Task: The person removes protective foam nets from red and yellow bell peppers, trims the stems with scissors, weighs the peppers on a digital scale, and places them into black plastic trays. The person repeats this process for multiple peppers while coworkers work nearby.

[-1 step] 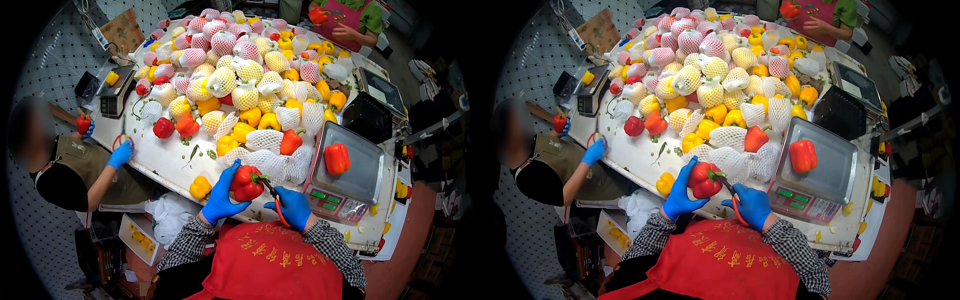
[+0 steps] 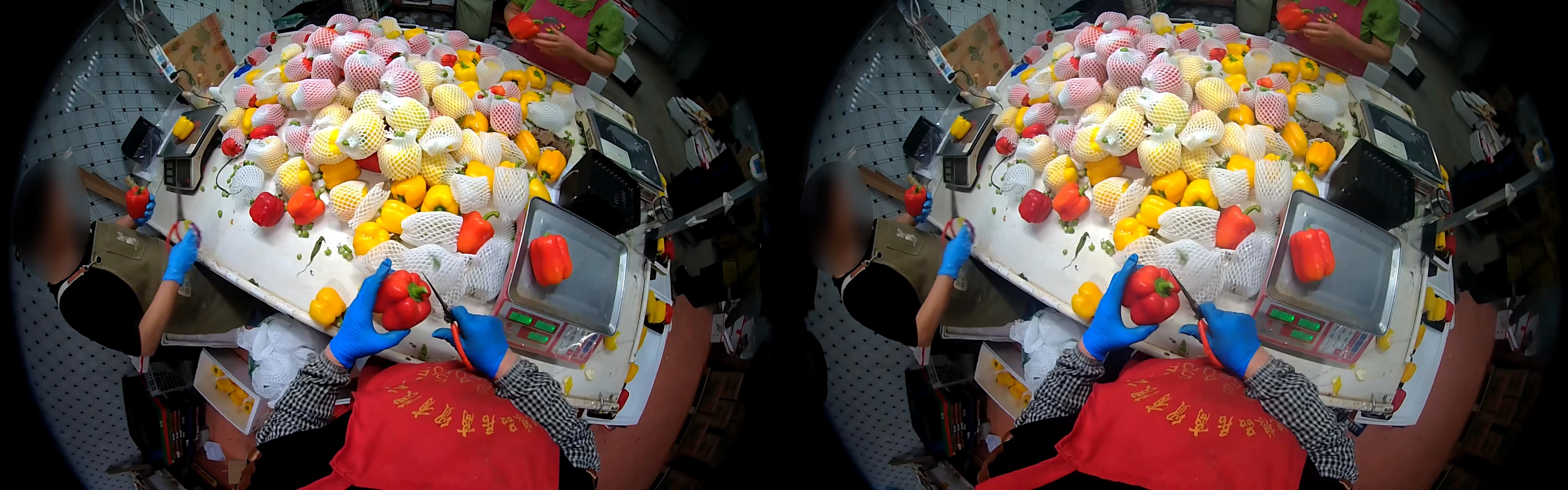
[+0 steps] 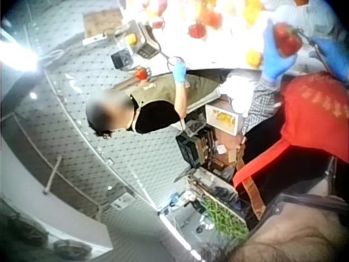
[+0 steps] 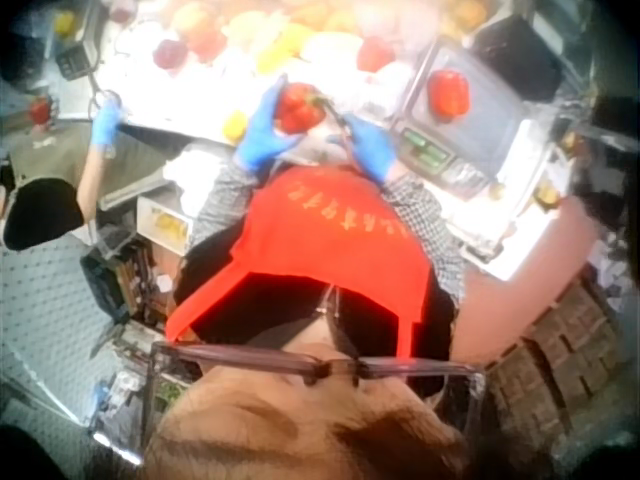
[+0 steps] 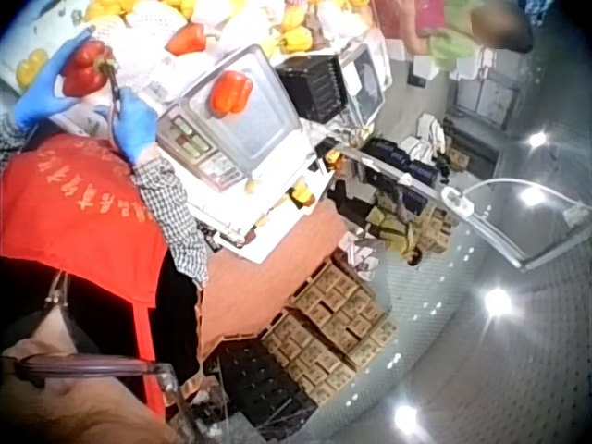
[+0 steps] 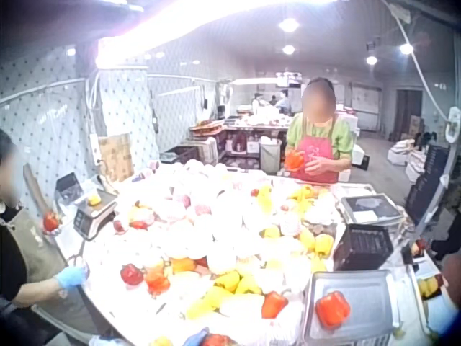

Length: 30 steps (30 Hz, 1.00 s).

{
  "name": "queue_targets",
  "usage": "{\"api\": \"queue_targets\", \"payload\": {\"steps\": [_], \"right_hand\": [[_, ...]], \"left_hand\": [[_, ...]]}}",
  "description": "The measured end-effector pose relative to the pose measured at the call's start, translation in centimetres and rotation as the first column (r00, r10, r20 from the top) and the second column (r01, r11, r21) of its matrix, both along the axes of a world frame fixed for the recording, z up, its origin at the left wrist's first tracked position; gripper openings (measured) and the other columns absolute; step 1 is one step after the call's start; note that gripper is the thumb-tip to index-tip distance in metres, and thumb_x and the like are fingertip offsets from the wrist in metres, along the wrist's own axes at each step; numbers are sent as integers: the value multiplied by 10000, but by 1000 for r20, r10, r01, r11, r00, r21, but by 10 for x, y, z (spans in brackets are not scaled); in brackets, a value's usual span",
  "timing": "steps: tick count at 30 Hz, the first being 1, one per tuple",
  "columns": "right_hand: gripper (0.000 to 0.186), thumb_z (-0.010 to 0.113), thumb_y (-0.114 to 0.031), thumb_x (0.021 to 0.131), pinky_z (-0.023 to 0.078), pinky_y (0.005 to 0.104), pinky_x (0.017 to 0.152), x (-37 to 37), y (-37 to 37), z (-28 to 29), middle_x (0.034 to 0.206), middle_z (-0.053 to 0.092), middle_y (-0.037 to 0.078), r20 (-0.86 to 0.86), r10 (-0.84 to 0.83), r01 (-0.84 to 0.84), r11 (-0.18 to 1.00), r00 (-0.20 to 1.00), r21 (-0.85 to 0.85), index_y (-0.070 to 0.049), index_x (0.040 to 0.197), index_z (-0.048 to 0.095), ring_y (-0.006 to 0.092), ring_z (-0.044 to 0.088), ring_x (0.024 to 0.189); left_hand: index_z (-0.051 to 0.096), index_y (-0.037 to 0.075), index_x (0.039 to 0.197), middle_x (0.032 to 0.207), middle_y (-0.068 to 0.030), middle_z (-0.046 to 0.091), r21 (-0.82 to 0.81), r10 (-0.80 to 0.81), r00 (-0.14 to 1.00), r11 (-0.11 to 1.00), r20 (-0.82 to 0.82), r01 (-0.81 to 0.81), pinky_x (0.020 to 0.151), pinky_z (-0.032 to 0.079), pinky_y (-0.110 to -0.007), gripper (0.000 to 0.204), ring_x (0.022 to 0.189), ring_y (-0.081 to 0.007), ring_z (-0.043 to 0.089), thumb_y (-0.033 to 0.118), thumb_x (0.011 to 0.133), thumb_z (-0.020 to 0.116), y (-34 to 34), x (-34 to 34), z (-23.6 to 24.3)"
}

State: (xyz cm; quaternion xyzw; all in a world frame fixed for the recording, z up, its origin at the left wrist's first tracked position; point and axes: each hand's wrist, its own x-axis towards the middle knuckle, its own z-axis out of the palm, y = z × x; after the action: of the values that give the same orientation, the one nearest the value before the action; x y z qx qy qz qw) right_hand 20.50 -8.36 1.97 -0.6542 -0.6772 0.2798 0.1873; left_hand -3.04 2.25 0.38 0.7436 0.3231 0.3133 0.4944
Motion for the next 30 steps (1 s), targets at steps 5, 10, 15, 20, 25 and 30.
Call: {"api": "queue_targets", "payload": {"steps": [5,10,15,20,25,30], "right_hand": [[428,739,-413,890,501,441,547,-4,-7,-27,746,666,196,-132,-146,156,986,980,63,-52,1070,596,400,668,674],[420,704,-429,915,503,494,577,4,-12,-60,755,671,211,-22,-208,202,966,978,-160,-61,1079,585,429,664,691],[664,670,-428,921,537,499,811,15,-19,-96,1050,689,279,25,-214,209,913,977,-350,-46,1411,437,440,673,968],[573,628,-359,951,559,475,800,19,-22,-86,1062,696,254,43,-173,176,904,984,-390,-87,1436,487,414,692,932],[474,605,-412,950,563,477,801,23,-32,-79,1024,708,229,-27,-84,66,911,996,-406,-121,1325,606,401,698,917],[436,616,-407,948,570,451,795,26,-34,-80,1018,712,226,-90,-89,41,900,992,-435,-85,1238,665,386,705,910]], "left_hand": [[217,54,1586,1568,-150,353,-288,35,961,956,273,47,1186,321,-422,1131,1431,-291,392,210,688,887,3,0,-6],[225,56,1585,1558,-136,371,-541,94,864,812,494,221,1190,313,-412,1121,1437,-263,382,190,683,878,5,2,9],[243,69,1583,1547,-116,387,-580,41,894,774,446,253,1185,321,-399,1080,1428,-253,393,168,704,861,8,11,-1],[263,71,1577,1561,-141,366,-528,-63,960,824,272,204,1178,330,-400,1010,1430,-254,382,214,764,846,-1,33,-27],[248,41,1572,1357,-225,501,-174,-57,995,984,-84,41,1091,413,-439,1069,1289,-390,497,324,739,855,-9,64,-52],[307,40,1539,1364,-272,488,109,2,890,993,-455,53,1046,438,-475,965,1225,-443,516,343,767,801,0,84,-50]]}}
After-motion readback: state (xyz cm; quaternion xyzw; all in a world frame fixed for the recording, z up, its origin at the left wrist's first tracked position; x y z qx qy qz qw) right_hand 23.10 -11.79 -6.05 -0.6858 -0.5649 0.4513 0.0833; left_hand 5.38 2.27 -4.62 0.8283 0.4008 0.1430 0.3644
